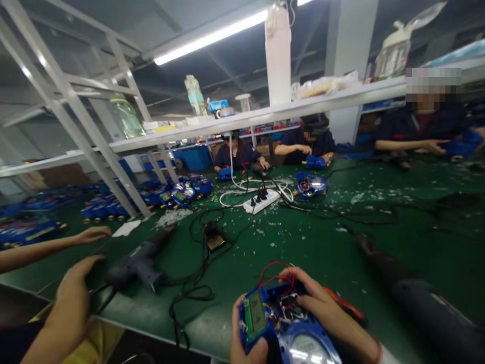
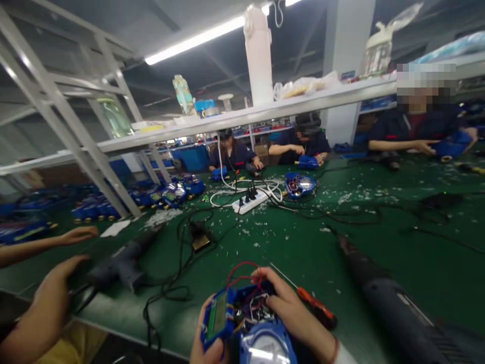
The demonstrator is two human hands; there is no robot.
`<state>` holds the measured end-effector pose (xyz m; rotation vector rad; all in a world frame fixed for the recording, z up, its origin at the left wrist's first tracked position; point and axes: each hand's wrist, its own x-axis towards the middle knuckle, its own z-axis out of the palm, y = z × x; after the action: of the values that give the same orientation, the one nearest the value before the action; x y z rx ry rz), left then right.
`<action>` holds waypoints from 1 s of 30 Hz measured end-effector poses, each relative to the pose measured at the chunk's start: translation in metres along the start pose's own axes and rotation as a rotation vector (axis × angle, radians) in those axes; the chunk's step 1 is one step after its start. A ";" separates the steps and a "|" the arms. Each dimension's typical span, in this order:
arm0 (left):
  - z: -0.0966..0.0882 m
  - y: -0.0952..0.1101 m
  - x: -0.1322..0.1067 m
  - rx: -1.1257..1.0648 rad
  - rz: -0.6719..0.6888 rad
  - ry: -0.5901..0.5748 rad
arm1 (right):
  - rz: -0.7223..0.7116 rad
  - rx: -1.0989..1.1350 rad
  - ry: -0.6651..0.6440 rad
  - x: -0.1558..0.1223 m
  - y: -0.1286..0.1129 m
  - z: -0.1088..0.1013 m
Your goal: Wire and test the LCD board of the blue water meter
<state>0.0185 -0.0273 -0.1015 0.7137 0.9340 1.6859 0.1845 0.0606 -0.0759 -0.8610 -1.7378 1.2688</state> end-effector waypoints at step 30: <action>-0.038 0.005 -0.017 0.310 -0.081 0.043 | -0.240 -0.614 -0.144 -0.032 -0.052 0.026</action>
<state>-0.0104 -0.0534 -0.1176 0.8339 1.2547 1.5065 0.1721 0.0084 -0.0373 -0.8704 -2.3197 0.6509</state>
